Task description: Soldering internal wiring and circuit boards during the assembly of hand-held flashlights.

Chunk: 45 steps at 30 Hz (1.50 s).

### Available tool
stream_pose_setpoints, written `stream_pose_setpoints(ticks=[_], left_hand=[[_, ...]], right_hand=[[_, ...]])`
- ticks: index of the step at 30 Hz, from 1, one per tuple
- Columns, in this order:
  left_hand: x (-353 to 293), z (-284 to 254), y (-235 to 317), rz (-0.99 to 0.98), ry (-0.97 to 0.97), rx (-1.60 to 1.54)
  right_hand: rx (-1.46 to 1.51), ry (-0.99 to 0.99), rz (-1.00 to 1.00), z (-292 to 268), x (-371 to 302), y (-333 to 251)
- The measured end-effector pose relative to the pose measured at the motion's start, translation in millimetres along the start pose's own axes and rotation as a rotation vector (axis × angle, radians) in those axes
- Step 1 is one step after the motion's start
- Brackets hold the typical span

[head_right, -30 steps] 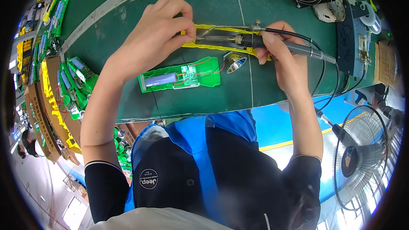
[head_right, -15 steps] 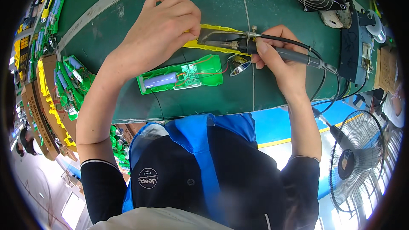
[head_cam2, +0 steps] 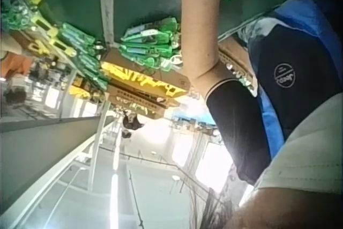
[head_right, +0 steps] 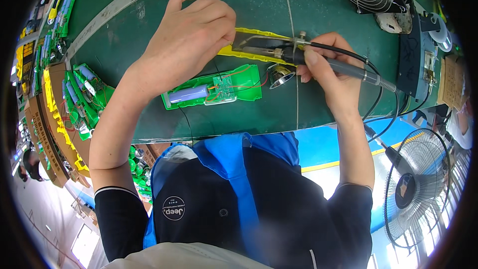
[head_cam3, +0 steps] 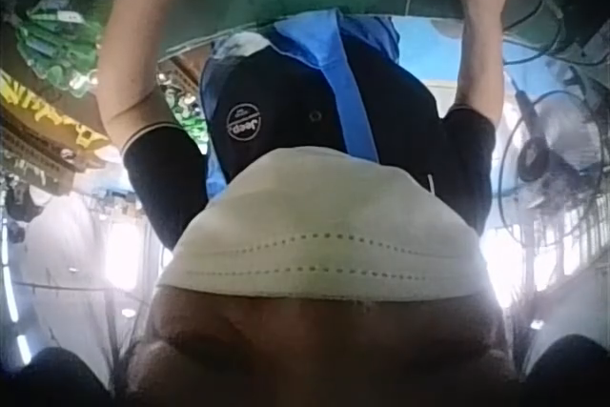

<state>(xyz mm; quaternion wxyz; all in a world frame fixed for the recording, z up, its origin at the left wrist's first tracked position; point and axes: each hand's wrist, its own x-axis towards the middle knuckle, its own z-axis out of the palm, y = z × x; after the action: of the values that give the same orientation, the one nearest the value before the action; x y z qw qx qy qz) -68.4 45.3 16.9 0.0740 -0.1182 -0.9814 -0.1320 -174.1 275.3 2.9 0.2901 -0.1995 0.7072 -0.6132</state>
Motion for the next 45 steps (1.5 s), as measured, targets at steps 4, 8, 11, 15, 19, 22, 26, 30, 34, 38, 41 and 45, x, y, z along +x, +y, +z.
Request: stream_pose_setpoints(ticks=[4, 8, 11, 15, 19, 22, 26, 30, 34, 38, 41, 45], left_hand=[[1, -1, 1, -0.001, -0.003, -0.024], [1, 0, 0, 0.002, -0.014, 0.008], [1, -3, 1, -0.017, -0.06, 0.01], [1, -4, 1, -0.042, -0.109, 0.0], [3, -5, 2, -0.036, -0.107, -0.002], [3, -6, 2, -0.033, -0.117, 0.004], [3, -7, 1, -0.024, -0.093, -0.025], [3, -6, -3, 0.013, -0.078, -0.098], [2, -10, -1, -0.029, -0.052, -0.298], [-14, -16, 48, -0.2, 0.119, -0.175], [-18, 3, 63, -0.232, 0.166, -0.022], [-20, 15, 65, -0.217, 0.212, 0.126]], right_hand=[[0.022, 0.054, -0.006, 3, -2, 0], [-0.052, 0.007, 0.009, 5, -1, -3], [-0.02, 0.008, -0.011, 1, -1, 0], [0.07, 0.056, -0.041, -7, -6, 8], [0.179, 0.085, -0.183, -11, -12, 20], [0.198, 0.111, -0.257, -9, -14, 30], [0.228, 0.113, -0.298, -8, -13, 32], [0.249, 0.121, -0.307, -8, -13, 34], [0.3, 0.125, -0.333, -10, -13, 38], [0.289, 0.167, -0.399, -11, -12, 39], [0.199, 0.276, -0.451, -6, -8, 32], [0.226, 0.277, -0.543, -7, 5, 31]])
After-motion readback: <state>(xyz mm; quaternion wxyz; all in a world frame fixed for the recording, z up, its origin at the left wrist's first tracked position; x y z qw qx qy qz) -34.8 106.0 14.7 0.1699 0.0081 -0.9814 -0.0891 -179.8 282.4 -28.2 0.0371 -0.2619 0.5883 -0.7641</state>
